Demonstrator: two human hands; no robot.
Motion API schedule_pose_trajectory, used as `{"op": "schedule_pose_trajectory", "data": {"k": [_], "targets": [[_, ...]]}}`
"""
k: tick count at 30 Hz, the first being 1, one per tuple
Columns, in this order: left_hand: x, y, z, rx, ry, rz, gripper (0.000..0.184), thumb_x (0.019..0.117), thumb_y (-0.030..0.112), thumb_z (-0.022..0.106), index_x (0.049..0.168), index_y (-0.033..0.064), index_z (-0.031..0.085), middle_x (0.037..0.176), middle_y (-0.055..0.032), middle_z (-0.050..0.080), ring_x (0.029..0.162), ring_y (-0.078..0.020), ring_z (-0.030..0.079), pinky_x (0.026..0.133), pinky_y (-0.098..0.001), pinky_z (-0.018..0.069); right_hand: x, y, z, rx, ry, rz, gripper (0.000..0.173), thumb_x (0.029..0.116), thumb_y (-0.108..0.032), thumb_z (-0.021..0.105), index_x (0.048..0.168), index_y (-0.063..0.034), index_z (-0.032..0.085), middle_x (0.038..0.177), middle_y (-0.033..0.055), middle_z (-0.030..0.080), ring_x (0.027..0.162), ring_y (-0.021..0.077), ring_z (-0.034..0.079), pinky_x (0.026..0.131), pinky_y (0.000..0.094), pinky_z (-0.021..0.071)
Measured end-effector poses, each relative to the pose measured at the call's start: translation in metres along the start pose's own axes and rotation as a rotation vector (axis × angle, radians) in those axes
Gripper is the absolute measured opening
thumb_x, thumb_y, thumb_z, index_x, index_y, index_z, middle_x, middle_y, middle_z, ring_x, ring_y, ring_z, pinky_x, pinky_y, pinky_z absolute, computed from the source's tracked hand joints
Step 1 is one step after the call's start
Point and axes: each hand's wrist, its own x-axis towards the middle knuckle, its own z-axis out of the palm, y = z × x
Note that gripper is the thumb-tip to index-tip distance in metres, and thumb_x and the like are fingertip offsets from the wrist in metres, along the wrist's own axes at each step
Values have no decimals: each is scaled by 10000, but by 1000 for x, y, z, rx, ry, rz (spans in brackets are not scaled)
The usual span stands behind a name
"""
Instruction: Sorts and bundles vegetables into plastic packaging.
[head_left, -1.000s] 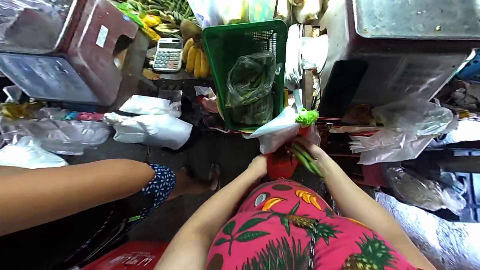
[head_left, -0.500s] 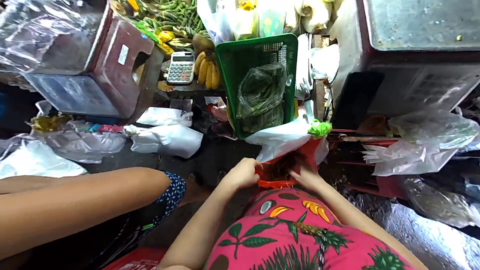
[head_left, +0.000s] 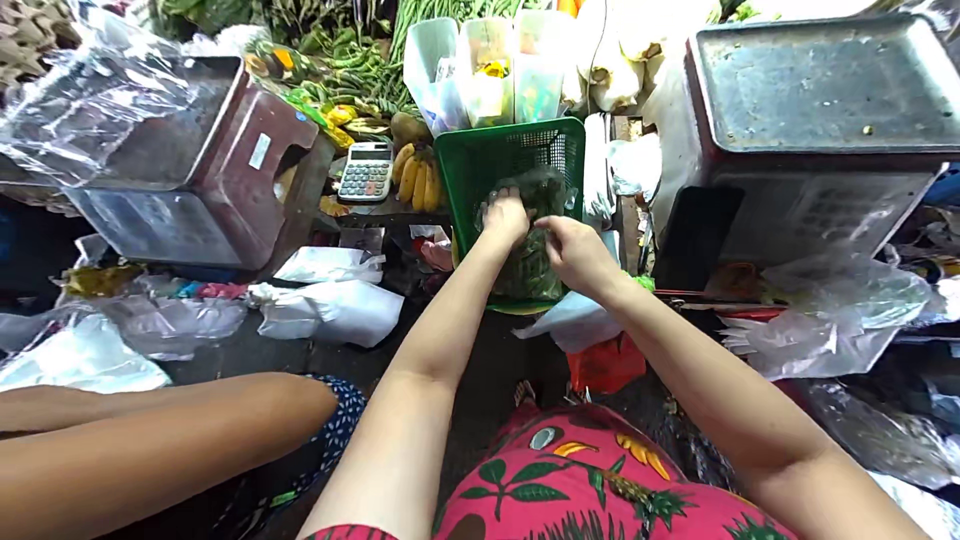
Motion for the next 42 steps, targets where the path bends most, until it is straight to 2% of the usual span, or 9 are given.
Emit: {"op": "schedule_pose_trajectory", "data": {"k": [5, 11, 16, 22, 28, 32, 35, 39, 42], "targets": [[-1, -20, -14, -134, -24, 24, 561, 961, 134, 629, 1488, 38, 464, 1470, -284, 476, 1388, -467, 441, 1097, -664, 392, 55, 8, 21, -130, -67, 310, 306, 1022, -127, 555, 1270, 44, 614, 1251, 262, 640, 1161, 422, 647, 946, 591, 539], [-16, -30, -25, -433, 478, 21, 429, 1045, 387, 588, 1208, -9, 617, 1198, -243, 620, 1112, -372, 636, 967, -532, 518, 65, 1, 26, -219, -64, 456, 571, 995, -371, 657, 1353, 56, 529, 1153, 266, 686, 1099, 433, 680, 885, 605, 550], [-27, -17, -37, -354, 742, 23, 392, 1070, 317, 545, 1204, -51, 567, 1158, -251, 631, 1156, -398, 603, 1041, -511, 461, 72, 10, 28, -77, -41, 506, 672, 898, -334, 783, 1419, -9, 512, 1159, 274, 688, 1106, 466, 666, 902, 663, 520], [-24, 8, -23, -108, 72, -97, 359, 1002, 338, 641, 1204, 46, 694, 1229, -213, 670, 1157, -389, 651, 961, -601, 525, 75, 7, 33, -108, -49, 551, 586, 908, -353, 747, 1345, -7, 567, 1164, 246, 697, 1115, 428, 672, 904, 639, 523], [10, -12, -16, -147, -144, -29, 581, 958, 403, 698, 1410, 58, 581, 1369, -216, 609, 1295, -374, 578, 1077, -606, 454, 75, 3, 26, -67, -83, 585, 594, 885, -315, 771, 1318, 29, 554, 1192, 250, 682, 1144, 417, 660, 935, 622, 516], [0, -28, -55, -216, -249, 68, 427, 1036, 306, 571, 1326, -2, 626, 1181, -234, 682, 1118, -358, 659, 992, -584, 491, 75, 12, 18, 155, -47, 586, 574, 914, -415, 743, 1252, 30, 612, 1192, 255, 674, 1153, 412, 649, 957, 628, 501], [-14, -45, -69, -481, -234, 46, 318, 1051, 291, 558, 1255, 65, 650, 1006, -92, 706, 825, -151, 624, 756, -369, 497, 76, 17, 14, 442, 22, 585, 459, 962, -384, 672, 1208, 3, 659, 1126, 237, 673, 1061, 380, 650, 900, 607, 503], [-33, -57, -60, -780, -7, 44, 283, 954, 267, 745, 1099, 28, 700, 918, -80, 710, 811, -131, 651, 818, -367, 547, 74, 15, 1, 644, 46, 563, 326, 992, -347, 657, 1040, -27, 700, 890, 130, 651, 790, 239, 604, 729, 486, 502], [-45, -54, -42, -1008, 191, 60, 243, 996, 223, 686, 1137, 29, 656, 843, -59, 708, 730, -109, 665, 732, -306, 567, 70, 14, -9, 590, -45, 451, 249, 1026, -262, 608, 1144, -78, 727, 957, 121, 684, 848, 230, 626, 762, 477, 504]]}}
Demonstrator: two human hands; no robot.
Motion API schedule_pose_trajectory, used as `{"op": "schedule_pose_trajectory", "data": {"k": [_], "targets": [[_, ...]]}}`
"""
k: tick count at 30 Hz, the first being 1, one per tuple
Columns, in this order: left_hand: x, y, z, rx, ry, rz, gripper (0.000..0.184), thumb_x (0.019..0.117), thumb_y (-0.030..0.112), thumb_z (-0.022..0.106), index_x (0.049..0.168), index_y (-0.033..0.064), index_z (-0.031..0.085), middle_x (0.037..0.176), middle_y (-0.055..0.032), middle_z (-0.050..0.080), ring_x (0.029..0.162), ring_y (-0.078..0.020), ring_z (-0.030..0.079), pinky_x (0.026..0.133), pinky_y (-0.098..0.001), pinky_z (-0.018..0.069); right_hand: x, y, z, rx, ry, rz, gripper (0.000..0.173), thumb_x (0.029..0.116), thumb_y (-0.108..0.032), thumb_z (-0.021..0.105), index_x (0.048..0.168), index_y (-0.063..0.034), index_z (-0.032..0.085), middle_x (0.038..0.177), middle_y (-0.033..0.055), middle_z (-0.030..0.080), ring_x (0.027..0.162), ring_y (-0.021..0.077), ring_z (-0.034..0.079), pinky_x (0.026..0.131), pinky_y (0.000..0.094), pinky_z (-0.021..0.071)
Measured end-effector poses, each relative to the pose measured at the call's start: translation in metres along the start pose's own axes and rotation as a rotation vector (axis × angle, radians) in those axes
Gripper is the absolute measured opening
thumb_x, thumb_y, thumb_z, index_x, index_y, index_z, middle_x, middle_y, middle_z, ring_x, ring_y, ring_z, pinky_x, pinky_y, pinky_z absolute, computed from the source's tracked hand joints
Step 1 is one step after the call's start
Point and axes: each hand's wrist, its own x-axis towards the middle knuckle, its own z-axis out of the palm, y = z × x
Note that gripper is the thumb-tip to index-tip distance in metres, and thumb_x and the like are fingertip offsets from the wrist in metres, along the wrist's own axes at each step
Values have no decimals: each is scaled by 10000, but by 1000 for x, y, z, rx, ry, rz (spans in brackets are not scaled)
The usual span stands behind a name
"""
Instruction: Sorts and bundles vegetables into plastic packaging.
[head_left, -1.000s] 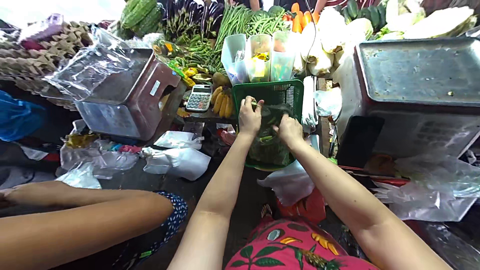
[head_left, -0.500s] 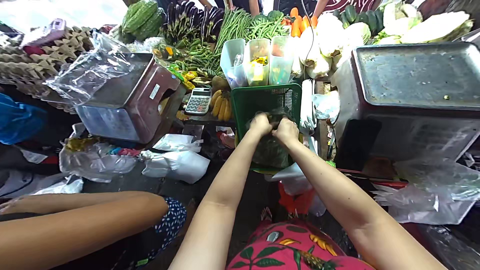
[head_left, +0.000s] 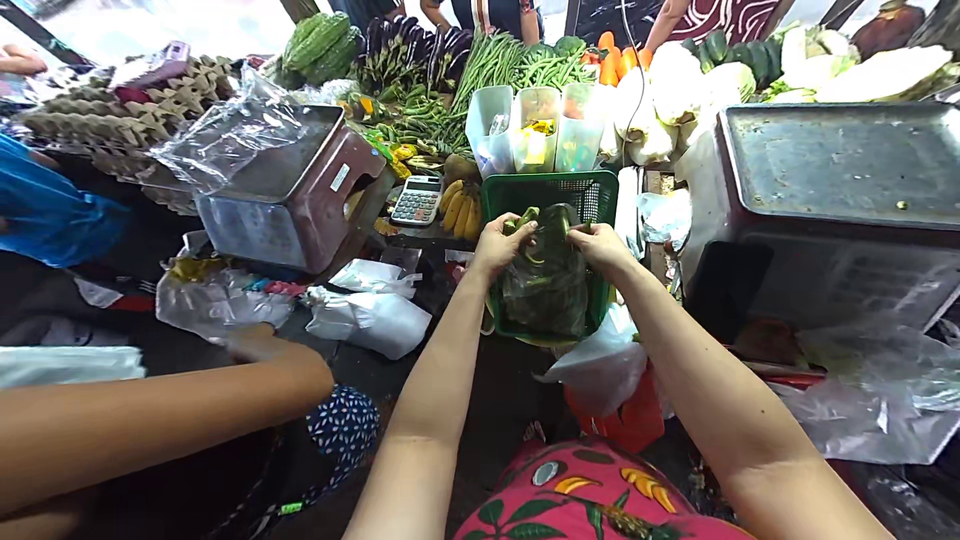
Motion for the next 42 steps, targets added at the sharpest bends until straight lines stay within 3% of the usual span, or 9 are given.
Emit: {"op": "schedule_pose_trajectory", "data": {"k": [7, 11, 17, 20, 22, 26, 30, 36, 42], "targets": [[-34, -15, 20, -579, 28, -99, 428, 1066, 96, 508, 1485, 152, 445, 1356, -112, 635, 1071, -266, 708, 881, -442, 603, -30, 2, -3, -343, -121, -210, 271, 1038, -180, 567, 1255, -59, 674, 1069, 173, 711, 997, 313, 681, 893, 568, 525], [-46, -22, 40, -699, 87, -201, 394, 1024, 277, 631, 1388, 156, 541, 1186, -73, 684, 980, -176, 689, 808, -357, 596, -49, 2, 7, -470, -99, -272, 298, 1034, -204, 587, 1271, -43, 673, 1204, 194, 685, 1160, 353, 643, 1015, 579, 491], [-38, -41, 67, -605, 154, -225, 589, 864, 21, 789, 1385, 61, 517, 1103, -138, 682, 859, -191, 678, 758, -352, 587, -63, -5, 7, -690, -227, -289, 326, 1025, -246, 635, 1262, -30, 696, 1195, 198, 667, 1164, 360, 628, 1028, 555, 488], [-39, -40, 60, -609, 99, -173, 640, 848, -71, 758, 1415, 61, 494, 1158, -149, 656, 878, -198, 674, 776, -345, 592, -76, -8, -2, -518, 23, -468, 256, 986, -198, 697, 1189, -43, 717, 1105, 159, 716, 1011, 293, 699, 933, 507, 558], [-47, -37, 56, -679, 73, -179, 514, 949, 15, 688, 1421, 102, 505, 1092, -119, 674, 828, -178, 677, 750, -322, 592, -79, -4, 3, -392, 211, -720, 222, 958, -150, 728, 1156, -50, 732, 1088, 123, 719, 944, 219, 710, 854, 417, 601], [-59, -35, 56, -834, 65, -217, 458, 1101, 471, 355, 1343, 170, 601, 1058, -50, 703, 928, -147, 681, 810, -332, 578, -70, 23, 36, -455, 95, -972, 346, 1023, -181, 606, 1347, -71, 659, 1401, 107, 627, 1292, 261, 601, 1084, 468, 505], [-67, -38, 52, -919, 149, -241, 375, 1104, 362, 424, 1300, 77, 568, 997, -63, 701, 891, -132, 685, 809, -306, 581, -67, 48, 56, -440, -18, -915, 566, 1009, -471, 565, 1481, -159, 571, 1540, 22, 535, 1395, 246, 512, 1140, 556, 383], [-71, -51, 33, -868, 165, -213, 461, 926, -69, 607, 1366, 32, 515, 1014, -146, 676, 825, -205, 681, 786, -350, 594, -23, 26, 32, -459, 68, -414, 258, 1008, -115, 538, 1168, -13, 712, 1144, 194, 699, 1078, 328, 672, 956, 522, 525], [-90, -53, 27, -960, 125, -107, 401, 892, -70, 623, 1284, 5, 581, 1132, -149, 691, 939, -187, 688, 853, -322, 581, 9, 27, 39, -769, 64, -177, 427, 979, -267, 683, 1327, -24, 638, 1322, 279, 611, 1180, 459, 627, 970, 641, 510]]}}
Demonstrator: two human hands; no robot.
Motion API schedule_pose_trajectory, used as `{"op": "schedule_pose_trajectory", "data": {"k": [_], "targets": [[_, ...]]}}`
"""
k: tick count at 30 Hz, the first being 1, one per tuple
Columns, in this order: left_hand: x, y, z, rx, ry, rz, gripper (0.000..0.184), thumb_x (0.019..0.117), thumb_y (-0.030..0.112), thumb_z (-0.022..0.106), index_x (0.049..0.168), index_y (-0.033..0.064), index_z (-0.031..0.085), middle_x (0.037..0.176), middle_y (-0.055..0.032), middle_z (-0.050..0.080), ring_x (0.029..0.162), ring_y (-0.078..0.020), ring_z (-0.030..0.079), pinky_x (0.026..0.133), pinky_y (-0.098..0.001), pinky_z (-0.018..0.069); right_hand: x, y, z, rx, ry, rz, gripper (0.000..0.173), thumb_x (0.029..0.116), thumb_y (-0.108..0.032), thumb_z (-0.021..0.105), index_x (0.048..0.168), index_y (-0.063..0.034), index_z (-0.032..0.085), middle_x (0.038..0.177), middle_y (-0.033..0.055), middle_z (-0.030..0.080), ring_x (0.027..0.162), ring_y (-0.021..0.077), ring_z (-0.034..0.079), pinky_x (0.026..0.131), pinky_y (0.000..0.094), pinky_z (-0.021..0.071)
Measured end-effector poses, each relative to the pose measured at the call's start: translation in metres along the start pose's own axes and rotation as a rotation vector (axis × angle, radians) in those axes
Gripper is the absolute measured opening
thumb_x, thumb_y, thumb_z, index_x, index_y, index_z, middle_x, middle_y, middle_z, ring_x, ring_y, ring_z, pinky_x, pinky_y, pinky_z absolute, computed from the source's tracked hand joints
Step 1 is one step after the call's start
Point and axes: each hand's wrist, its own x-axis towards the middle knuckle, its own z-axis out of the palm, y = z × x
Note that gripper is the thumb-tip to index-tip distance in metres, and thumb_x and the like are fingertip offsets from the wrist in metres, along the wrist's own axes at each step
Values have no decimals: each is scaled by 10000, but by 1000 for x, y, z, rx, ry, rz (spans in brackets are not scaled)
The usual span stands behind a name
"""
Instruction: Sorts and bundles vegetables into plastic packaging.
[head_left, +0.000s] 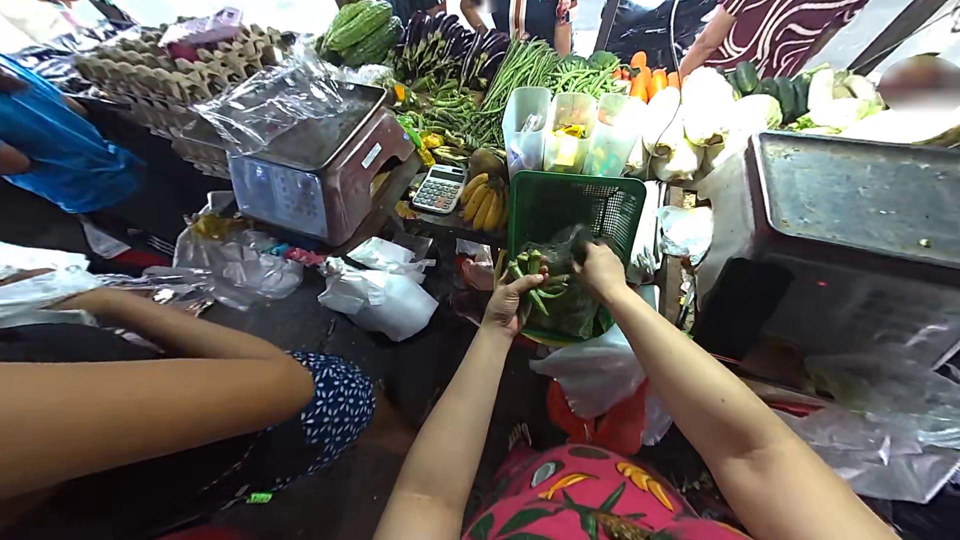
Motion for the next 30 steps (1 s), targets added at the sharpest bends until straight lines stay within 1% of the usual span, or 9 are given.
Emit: {"op": "schedule_pose_trajectory", "data": {"k": [5, 8, 11, 16, 19, 21, 25, 27, 30], "targets": [[-14, -4, 10, 107, 3, -174, 233, 925, -38, 642, 1148, -8, 580, 886, -100, 669, 782, -188, 682, 768, -356, 609, 6, -11, -11, -104, -54, 8, 424, 940, -295, 734, 1173, 55, 676, 1246, 295, 638, 1159, 485, 621, 941, 666, 506], [0, -8, 24, 232, -11, -256, 311, 973, 12, 595, 1283, 34, 583, 884, -61, 618, 706, -149, 623, 712, -324, 591, 1, -10, -14, -139, -112, 2, 477, 928, -289, 762, 1216, 71, 640, 1309, 307, 596, 1182, 496, 606, 948, 665, 511], [26, 1, 33, 368, -46, -297, 476, 1014, 85, 546, 1479, 153, 471, 1040, -59, 658, 696, -108, 603, 635, -258, 541, -9, -11, -14, -161, -124, 42, 406, 932, -188, 728, 1199, 104, 634, 1380, 330, 525, 1185, 497, 600, 932, 633, 530], [67, 12, 17, 394, 80, -170, 357, 956, 144, 640, 1293, 113, 524, 876, -45, 620, 699, -147, 629, 658, -324, 573, -16, 2, -13, -124, -88, 2, 541, 963, -322, 716, 1277, 102, 595, 1420, 322, 495, 1246, 474, 571, 987, 609, 514], [60, 20, 20, 391, 75, -156, 241, 959, 192, 627, 1170, 77, 616, 894, -61, 686, 745, -155, 676, 695, -332, 587, -18, 15, -12, -64, 58, -160, 428, 954, -287, 716, 1186, 69, 658, 1275, 286, 609, 1208, 468, 584, 986, 611, 499], [43, 20, 27, 325, 86, -162, 263, 986, 197, 588, 1208, 74, 658, 1047, -72, 721, 783, -133, 682, 702, -294, 573, -17, 26, -9, 67, 253, -310, 329, 945, -241, 706, 1107, 45, 685, 1203, 256, 645, 1159, 451, 602, 963, 598, 503], [19, 9, 33, 47, 127, -174, 299, 976, 84, 523, 1250, 51, 639, 1219, -115, 699, 933, -207, 711, 762, -352, 596, -25, 32, -13, 372, 511, -569, 294, 971, -195, 655, 1177, 14, 659, 1266, 218, 608, 1142, 341, 613, 959, 479, 530], [8, 6, 33, -7, 107, -224, 281, 978, 122, 532, 1225, 66, 656, 1197, -122, 716, 954, -226, 724, 769, -372, 606, -34, 29, -16, 407, 558, -741, 284, 974, -173, 681, 1190, 9, 655, 1243, 215, 612, 1107, 302, 632, 934, 419, 560], [-6, 2, 32, 33, -9, -282, 382, 1054, 421, 508, 1234, 114, 647, 1024, -93, 717, 887, -205, 711, 775, -386, 613, -51, 30, -18, 277, 513, -926, 269, 970, -218, 684, 1183, -58, 723, 1192, 167, 681, 1112, 317, 651, 955, 463, 550]]}}
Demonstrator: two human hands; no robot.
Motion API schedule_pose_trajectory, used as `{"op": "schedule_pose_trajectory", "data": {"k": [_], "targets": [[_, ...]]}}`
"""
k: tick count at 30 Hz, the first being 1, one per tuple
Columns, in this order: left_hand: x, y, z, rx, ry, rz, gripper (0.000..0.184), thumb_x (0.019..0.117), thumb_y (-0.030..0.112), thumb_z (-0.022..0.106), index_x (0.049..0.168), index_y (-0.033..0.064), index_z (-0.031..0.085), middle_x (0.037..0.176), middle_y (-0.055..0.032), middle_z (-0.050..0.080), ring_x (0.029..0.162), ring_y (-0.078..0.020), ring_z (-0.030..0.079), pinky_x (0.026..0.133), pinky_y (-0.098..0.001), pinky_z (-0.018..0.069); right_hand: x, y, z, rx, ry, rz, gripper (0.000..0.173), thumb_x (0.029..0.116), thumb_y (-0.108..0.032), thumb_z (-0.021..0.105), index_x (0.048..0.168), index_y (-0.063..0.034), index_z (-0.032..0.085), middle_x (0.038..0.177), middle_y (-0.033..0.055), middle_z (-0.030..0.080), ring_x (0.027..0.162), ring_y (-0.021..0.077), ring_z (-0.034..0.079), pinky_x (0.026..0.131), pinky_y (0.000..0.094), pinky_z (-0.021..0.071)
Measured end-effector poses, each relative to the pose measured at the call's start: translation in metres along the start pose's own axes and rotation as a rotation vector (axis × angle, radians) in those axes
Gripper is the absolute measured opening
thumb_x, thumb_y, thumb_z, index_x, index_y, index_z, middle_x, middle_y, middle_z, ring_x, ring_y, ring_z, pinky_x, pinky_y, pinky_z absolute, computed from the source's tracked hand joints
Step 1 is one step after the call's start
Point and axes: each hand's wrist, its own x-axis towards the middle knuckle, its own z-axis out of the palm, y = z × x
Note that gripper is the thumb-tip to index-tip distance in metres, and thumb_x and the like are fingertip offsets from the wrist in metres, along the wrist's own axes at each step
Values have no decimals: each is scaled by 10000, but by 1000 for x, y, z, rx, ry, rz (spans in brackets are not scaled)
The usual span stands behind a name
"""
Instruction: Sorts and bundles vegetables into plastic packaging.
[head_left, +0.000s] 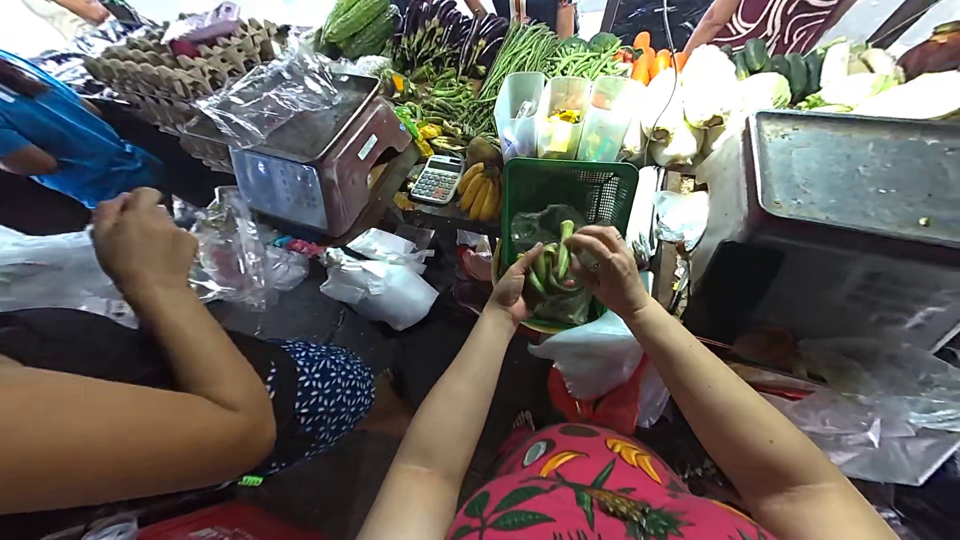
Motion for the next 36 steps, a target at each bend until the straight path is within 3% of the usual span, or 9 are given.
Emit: {"op": "schedule_pose_trajectory", "data": {"k": [2, 5, 11, 16, 19, 22, 26, 32, 36], "targets": [[-6, -6, -3, 49, -73, 6, 459, 1029, 524, 519, 1214, 124, 646, 968, -54, 731, 844, -144, 717, 744, -322, 618, -11, -6, -3, 7, -122, -68, 251, 966, -235, 692, 1183, -119, 743, 1213, 96, 712, 1084, 291, 659, 926, 482, 532], [-11, -11, -2, 126, -158, 43, 341, 1010, 248, 632, 1309, 87, 603, 945, -38, 731, 806, -119, 712, 761, -288, 612, -33, -12, -6, 157, -92, 54, 304, 964, -241, 578, 1206, -140, 732, 1264, 23, 703, 1143, 203, 627, 987, 442, 479], [-21, -26, 21, 777, -258, 275, 1156, 650, 70, 891, 1573, 147, 200, 1232, -111, 656, 1048, -179, 692, 909, -396, 606, -32, -42, -19, 494, -142, 494, 651, 909, -356, 761, 1466, -111, 532, 1512, 94, 518, 1373, 218, 511, 1120, 459, 472], [-32, -33, 35, 1062, -207, 512, 1425, 629, 178, 928, 1629, 240, -86, 1337, -85, 547, 1185, -138, 609, 1004, -371, 548, -40, -68, -18, 457, -96, 557, 335, 966, -324, 706, 1226, -114, 683, 1292, 79, 611, 1205, 168, 587, 996, 388, 532], [-43, -39, 48, 1135, -119, 487, 1372, 630, 189, 911, 1630, 205, -28, 1230, -71, 601, 1094, -129, 642, 955, -366, 566, -48, -73, -25, 458, -9, 589, 253, 994, -284, 650, 1150, -89, 694, 1161, 79, 617, 1074, 152, 609, 904, 345, 547], [-54, -51, 57, 1150, -68, 422, 1120, 683, 222, 895, 1589, 119, 244, 1136, -48, 688, 992, -99, 684, 894, -337, 588, -54, -75, -34, 478, 116, 650, 211, 1020, -249, 597, 1116, -76, 670, 1072, 64, 623, 993, 129, 618, 858, 318, 546], [-57, -70, 58, 1237, -162, 478, 528, 784, 242, 801, 1236, 23, 636, 1048, -16, 720, 967, -31, 677, 904, -271, 568, -70, -78, -44, 479, 58, 654, 261, 1038, -300, 583, 1135, -72, 664, 1076, 76, 619, 1013, 144, 611, 885, 338, 533], [-59, -72, 71, 1204, -332, 446, 273, 850, 167, 736, 1095, 59, 679, 956, 20, 704, 869, -19, 665, 813, -230, 570, -104, -71, -123, 386, 75, 765, 549, 974, -358, 661, 1445, -107, 536, 1387, 90, 606, 1231, 198, 604, 1017, 435, 531], [-60, -72, 68, 1239, -306, 413, 283, 841, 153, 728, 1106, 71, 670, 974, 17, 698, 891, -25, 662, 820, -234, 563, -151, -29, -190, -372, 196, 1100, 373, 959, -313, 724, 1182, -15, 700, 1214, 232, 645, 1160, 411, 612, 981, 599, 498]]}}
